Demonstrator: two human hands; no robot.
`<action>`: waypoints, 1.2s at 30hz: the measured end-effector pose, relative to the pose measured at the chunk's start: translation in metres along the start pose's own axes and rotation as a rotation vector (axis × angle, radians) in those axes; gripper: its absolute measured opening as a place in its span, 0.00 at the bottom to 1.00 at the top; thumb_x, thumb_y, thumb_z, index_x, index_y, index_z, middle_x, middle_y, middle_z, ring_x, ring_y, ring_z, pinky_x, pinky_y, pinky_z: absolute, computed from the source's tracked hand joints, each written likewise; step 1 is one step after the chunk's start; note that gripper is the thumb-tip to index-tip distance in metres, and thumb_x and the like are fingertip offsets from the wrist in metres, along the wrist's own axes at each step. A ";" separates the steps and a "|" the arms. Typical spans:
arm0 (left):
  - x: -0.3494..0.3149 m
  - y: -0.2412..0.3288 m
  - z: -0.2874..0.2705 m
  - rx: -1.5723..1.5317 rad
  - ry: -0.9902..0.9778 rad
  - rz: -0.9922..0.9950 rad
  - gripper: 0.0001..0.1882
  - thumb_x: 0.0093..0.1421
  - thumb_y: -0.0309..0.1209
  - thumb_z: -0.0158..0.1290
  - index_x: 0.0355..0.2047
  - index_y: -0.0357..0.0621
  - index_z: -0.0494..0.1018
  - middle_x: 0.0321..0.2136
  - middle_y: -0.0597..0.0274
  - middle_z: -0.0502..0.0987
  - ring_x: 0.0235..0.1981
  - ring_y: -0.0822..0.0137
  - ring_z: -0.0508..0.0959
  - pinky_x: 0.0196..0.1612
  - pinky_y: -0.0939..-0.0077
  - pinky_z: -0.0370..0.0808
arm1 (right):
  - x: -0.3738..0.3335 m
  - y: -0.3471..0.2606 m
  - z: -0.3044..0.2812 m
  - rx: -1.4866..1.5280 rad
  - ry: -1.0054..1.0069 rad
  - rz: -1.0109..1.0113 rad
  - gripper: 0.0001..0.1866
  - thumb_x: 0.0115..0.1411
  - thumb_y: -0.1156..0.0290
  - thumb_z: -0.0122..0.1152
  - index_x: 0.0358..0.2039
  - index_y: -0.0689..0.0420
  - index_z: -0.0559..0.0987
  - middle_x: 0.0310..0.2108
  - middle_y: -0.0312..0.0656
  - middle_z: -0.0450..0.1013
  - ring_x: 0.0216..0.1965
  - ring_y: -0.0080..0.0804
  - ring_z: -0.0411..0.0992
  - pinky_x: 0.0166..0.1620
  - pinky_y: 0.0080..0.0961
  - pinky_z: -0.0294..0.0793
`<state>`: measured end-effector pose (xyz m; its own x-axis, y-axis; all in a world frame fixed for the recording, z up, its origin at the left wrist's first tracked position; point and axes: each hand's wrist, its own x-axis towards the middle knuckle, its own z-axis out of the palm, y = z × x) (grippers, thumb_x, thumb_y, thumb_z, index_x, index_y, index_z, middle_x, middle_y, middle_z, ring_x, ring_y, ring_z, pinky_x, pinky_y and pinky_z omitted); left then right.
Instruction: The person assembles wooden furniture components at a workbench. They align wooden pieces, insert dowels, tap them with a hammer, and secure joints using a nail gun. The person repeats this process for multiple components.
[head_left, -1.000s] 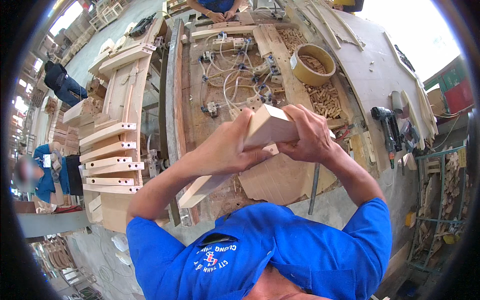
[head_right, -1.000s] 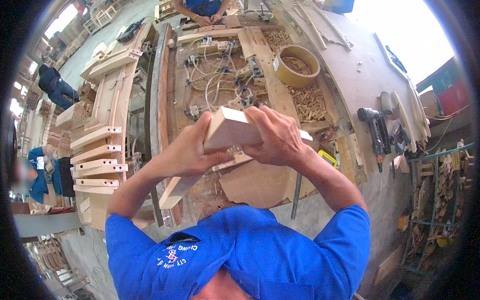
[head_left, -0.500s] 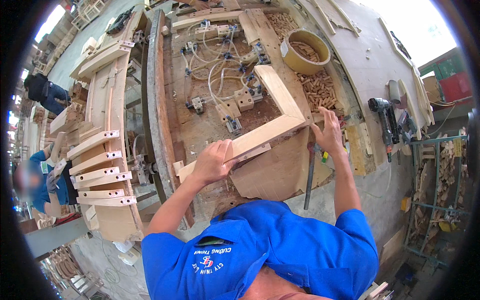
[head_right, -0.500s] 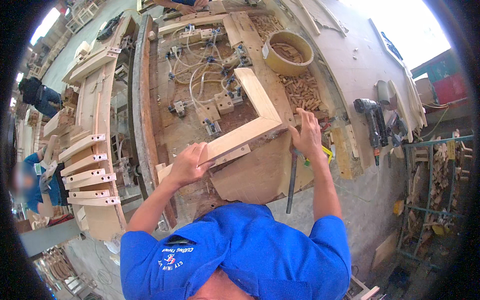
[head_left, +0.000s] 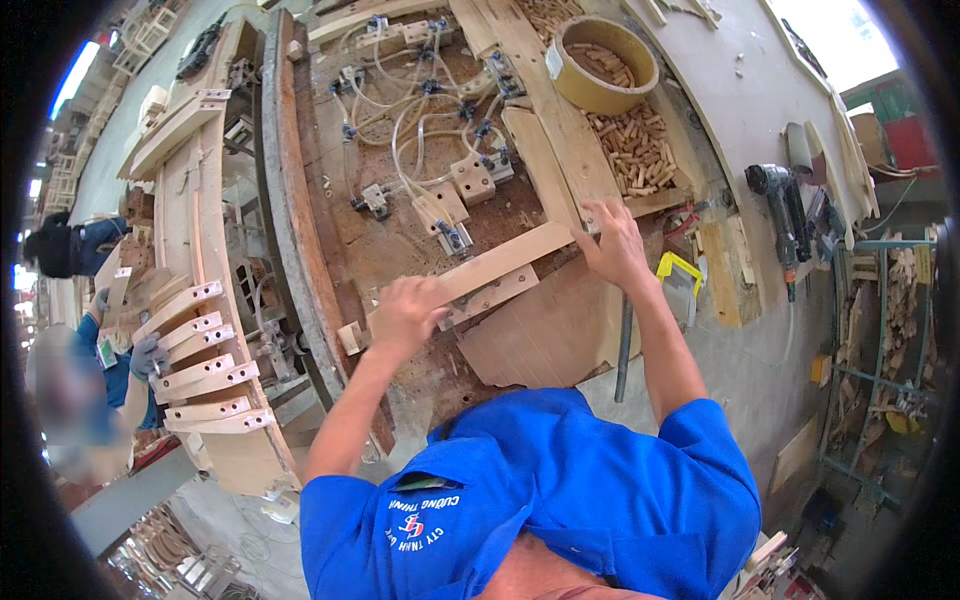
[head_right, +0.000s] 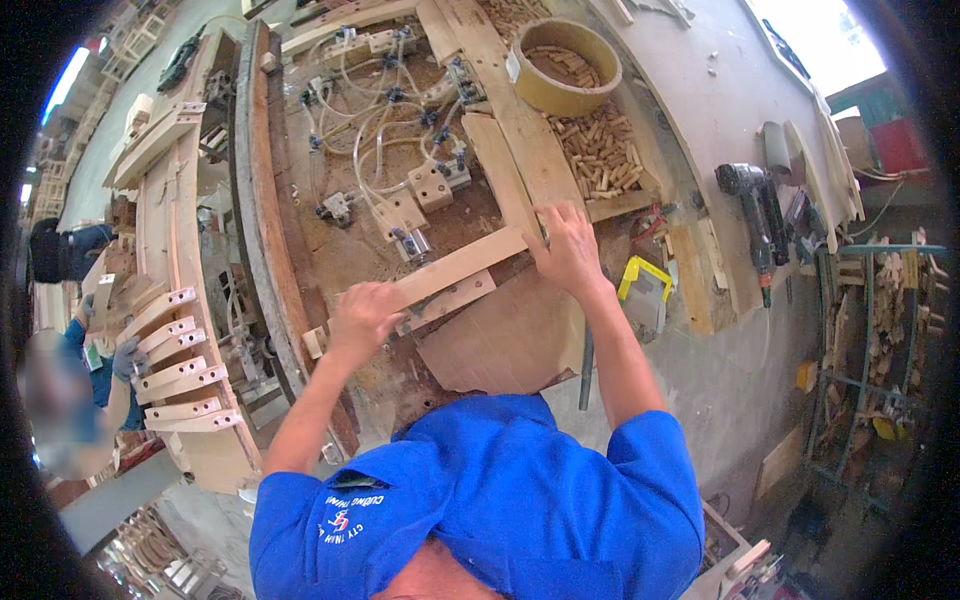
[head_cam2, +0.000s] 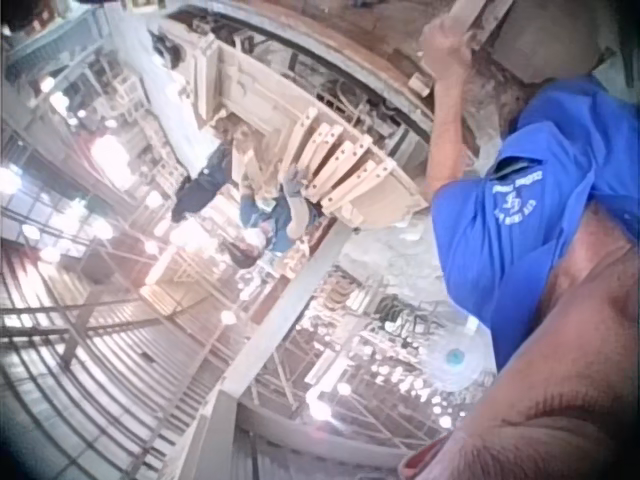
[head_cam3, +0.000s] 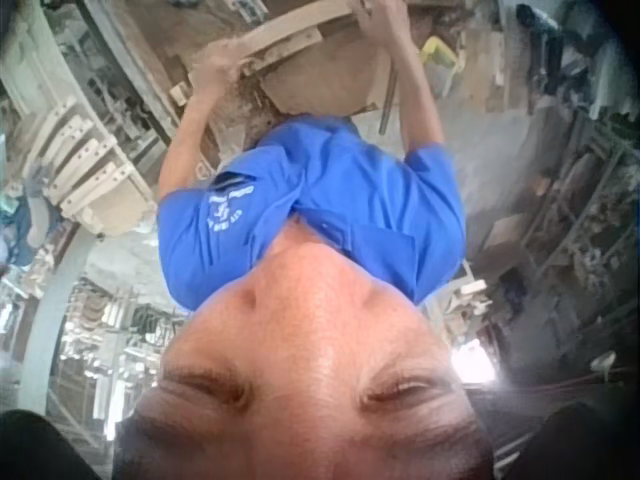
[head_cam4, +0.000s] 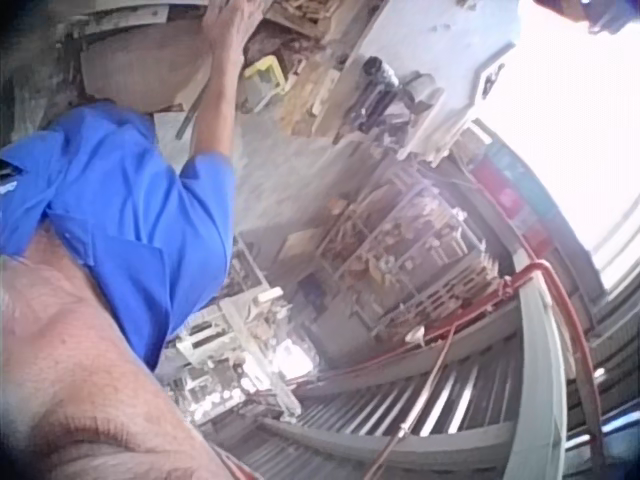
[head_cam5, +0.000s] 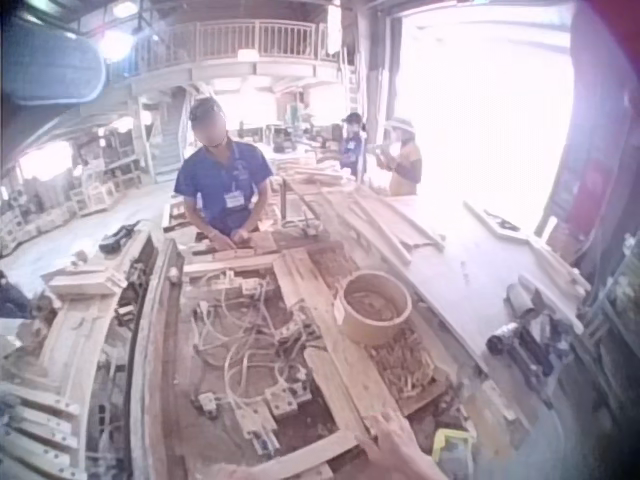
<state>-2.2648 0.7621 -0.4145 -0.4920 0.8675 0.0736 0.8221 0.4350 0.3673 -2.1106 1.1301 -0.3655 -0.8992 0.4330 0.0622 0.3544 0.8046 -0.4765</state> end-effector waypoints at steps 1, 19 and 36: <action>-0.010 -0.010 -0.010 0.009 -0.064 -0.052 0.36 0.56 0.39 0.71 0.62 0.40 0.71 0.53 0.52 0.77 0.56 0.49 0.74 0.58 0.52 0.70 | 0.005 0.005 0.003 -0.029 0.009 0.013 0.27 0.62 0.61 0.70 0.60 0.58 0.78 0.56 0.56 0.74 0.60 0.58 0.71 0.61 0.50 0.71; -0.011 -0.058 -0.033 0.049 -0.508 0.056 0.33 0.54 0.28 0.66 0.61 0.33 0.70 0.51 0.47 0.75 0.56 0.48 0.72 0.61 0.56 0.71 | 0.113 0.026 0.067 -0.370 -0.231 0.478 0.76 0.45 0.35 0.78 0.81 0.56 0.42 0.79 0.71 0.40 0.78 0.72 0.43 0.75 0.68 0.47; 0.106 -0.108 -0.005 -0.034 0.266 -0.372 0.13 0.71 0.34 0.58 0.50 0.41 0.80 0.47 0.50 0.83 0.50 0.46 0.80 0.54 0.53 0.76 | 0.113 0.035 0.078 -0.390 -0.193 0.447 0.75 0.43 0.34 0.77 0.82 0.51 0.45 0.78 0.73 0.39 0.77 0.75 0.45 0.75 0.65 0.48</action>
<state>-2.4070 0.8059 -0.4421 -0.8120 0.5599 0.1647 0.5679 0.6931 0.4438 -2.2197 1.1758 -0.4434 -0.6597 0.7102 -0.2457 0.7419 0.6677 -0.0621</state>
